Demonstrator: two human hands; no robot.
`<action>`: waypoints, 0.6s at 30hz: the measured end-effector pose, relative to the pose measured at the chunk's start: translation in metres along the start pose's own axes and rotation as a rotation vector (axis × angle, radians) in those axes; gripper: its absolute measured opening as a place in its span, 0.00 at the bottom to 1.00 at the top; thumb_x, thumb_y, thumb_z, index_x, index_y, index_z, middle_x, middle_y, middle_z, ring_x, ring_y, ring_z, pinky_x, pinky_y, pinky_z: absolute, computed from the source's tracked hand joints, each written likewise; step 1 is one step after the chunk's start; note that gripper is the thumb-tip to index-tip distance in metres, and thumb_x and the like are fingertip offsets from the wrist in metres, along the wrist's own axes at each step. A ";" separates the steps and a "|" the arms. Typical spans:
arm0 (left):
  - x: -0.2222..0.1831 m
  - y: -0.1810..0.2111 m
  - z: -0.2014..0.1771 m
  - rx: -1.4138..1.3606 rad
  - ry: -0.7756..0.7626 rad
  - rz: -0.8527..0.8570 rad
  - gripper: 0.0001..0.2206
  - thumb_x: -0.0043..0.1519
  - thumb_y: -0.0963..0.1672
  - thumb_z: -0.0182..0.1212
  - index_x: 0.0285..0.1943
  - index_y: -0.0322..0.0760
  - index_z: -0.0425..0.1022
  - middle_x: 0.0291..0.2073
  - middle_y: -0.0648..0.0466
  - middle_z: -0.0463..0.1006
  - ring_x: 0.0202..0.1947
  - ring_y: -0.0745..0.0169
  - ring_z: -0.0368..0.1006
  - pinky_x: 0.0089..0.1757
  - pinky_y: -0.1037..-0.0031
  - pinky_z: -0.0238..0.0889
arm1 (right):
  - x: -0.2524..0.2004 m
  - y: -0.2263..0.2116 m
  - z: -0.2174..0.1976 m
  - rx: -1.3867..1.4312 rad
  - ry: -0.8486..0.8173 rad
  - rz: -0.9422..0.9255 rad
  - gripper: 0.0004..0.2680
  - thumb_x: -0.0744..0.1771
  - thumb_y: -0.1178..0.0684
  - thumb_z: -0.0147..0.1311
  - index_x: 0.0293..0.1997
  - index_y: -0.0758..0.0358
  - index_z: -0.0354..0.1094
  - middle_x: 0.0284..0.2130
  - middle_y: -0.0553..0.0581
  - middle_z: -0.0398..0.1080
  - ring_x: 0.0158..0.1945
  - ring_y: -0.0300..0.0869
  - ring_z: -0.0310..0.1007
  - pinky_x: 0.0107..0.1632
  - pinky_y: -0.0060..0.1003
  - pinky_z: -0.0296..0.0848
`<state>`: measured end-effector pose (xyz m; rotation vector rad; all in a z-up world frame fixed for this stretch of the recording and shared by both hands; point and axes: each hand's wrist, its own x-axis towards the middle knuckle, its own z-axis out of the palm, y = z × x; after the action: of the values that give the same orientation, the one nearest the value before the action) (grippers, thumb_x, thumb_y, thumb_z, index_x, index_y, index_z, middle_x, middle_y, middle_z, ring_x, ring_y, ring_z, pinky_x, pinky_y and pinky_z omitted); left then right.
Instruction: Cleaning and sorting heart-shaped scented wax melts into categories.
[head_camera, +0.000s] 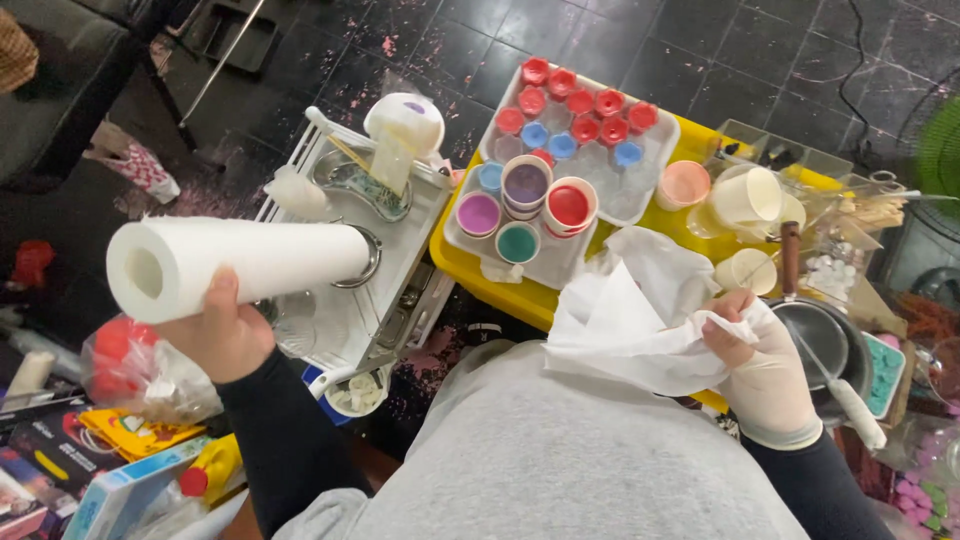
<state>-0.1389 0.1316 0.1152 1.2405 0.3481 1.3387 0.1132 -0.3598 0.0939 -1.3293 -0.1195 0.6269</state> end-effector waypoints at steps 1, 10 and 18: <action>0.008 -0.005 -0.005 0.012 0.010 0.005 0.34 0.61 0.37 0.67 0.78 0.29 0.56 0.64 0.41 0.71 0.61 0.48 0.70 0.65 0.59 0.63 | 0.001 0.000 0.006 0.000 -0.014 0.008 0.07 0.71 0.62 0.53 0.39 0.62 0.57 0.42 0.52 0.66 0.46 0.38 0.67 0.50 0.35 0.68; 0.083 -0.076 -0.054 0.751 -0.023 0.027 0.41 0.56 0.42 0.86 0.71 0.33 0.56 0.63 0.45 0.72 0.63 0.56 0.73 0.65 0.65 0.68 | 0.007 -0.007 0.051 0.053 0.020 -0.006 0.10 0.70 0.51 0.56 0.47 0.60 0.58 0.48 0.58 0.70 0.48 0.41 0.71 0.52 0.36 0.71; 0.107 -0.154 -0.082 1.192 -0.014 -0.034 0.40 0.47 0.46 0.87 0.64 0.33 0.62 0.57 0.43 0.73 0.57 0.43 0.73 0.57 0.59 0.66 | 0.006 0.017 0.063 0.018 0.123 0.087 0.05 0.72 0.57 0.51 0.45 0.63 0.56 0.50 0.62 0.71 0.49 0.43 0.71 0.53 0.39 0.71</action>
<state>-0.0914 0.2979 0.0055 2.1738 1.2628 1.0596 0.0857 -0.3006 0.0930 -1.3575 0.0447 0.6163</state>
